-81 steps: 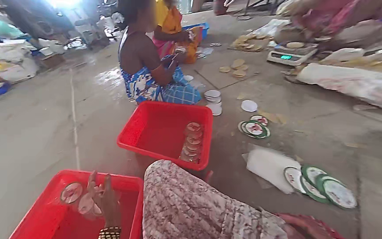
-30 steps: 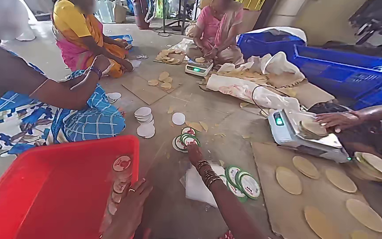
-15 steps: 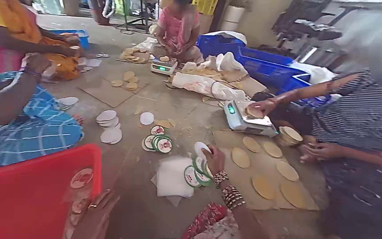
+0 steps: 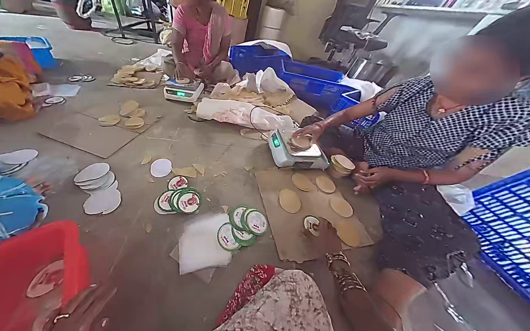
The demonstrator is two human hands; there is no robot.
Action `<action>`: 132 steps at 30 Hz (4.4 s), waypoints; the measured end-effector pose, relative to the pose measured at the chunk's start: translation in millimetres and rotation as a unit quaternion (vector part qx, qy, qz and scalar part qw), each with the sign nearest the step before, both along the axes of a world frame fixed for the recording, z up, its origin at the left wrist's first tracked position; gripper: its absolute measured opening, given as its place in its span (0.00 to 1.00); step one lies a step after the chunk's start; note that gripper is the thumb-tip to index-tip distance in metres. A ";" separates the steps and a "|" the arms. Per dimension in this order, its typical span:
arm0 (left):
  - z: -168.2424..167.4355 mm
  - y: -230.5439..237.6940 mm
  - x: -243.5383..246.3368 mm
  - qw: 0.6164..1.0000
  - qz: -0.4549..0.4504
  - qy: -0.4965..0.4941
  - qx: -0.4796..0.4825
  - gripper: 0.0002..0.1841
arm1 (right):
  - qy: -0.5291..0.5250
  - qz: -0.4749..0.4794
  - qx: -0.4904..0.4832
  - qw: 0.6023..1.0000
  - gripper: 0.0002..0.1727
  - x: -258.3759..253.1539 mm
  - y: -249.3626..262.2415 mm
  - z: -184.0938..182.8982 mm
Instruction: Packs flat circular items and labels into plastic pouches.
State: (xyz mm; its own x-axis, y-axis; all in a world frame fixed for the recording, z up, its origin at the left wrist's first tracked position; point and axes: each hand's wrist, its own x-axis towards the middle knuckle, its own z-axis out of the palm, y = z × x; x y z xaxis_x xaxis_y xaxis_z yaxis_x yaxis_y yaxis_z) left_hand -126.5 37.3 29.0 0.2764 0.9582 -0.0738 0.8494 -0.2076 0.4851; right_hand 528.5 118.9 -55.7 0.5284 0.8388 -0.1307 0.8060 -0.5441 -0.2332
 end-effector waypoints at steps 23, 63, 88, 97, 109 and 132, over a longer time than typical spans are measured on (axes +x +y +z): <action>-0.3 -4.9 -1.6 1.000 -0.009 0.012 0.010 0.22 | 0.009 -0.035 -0.059 0.998 0.24 -42.7 -25.2 56.9; -100.2 69.8 150.6 0.913 0.392 -0.107 -0.023 0.18 | 0.242 0.025 0.115 0.963 0.25 -182.1 36.8 71.7; -109.0 38.8 161.3 0.861 0.379 -0.311 0.137 0.24 | 0.018 0.203 -0.156 0.966 0.21 -242.6 61.2 43.6; -100.9 34.4 162.0 0.848 0.391 -0.330 0.139 0.23 | 0.045 0.161 -0.091 0.982 0.19 -202.9 53.7 72.5; -93.5 28.7 162.1 0.850 0.391 -0.323 0.144 0.22 | 0.191 0.137 0.110 0.966 0.13 -131.3 -55.7 162.1; -38.7 -12.2 150.9 0.860 0.378 -0.299 0.164 0.17 | -0.147 0.332 0.140 0.921 0.29 -163.2 -216.4 156.9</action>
State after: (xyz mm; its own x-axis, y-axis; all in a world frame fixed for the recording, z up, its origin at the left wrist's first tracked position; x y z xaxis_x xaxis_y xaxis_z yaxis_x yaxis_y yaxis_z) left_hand 24.5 25.1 -9.7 -0.5411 0.8229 0.1731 0.4196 0.0858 0.9036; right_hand 365.3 -97.5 101.2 -0.1360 0.9689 0.2068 0.9900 0.1406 -0.0076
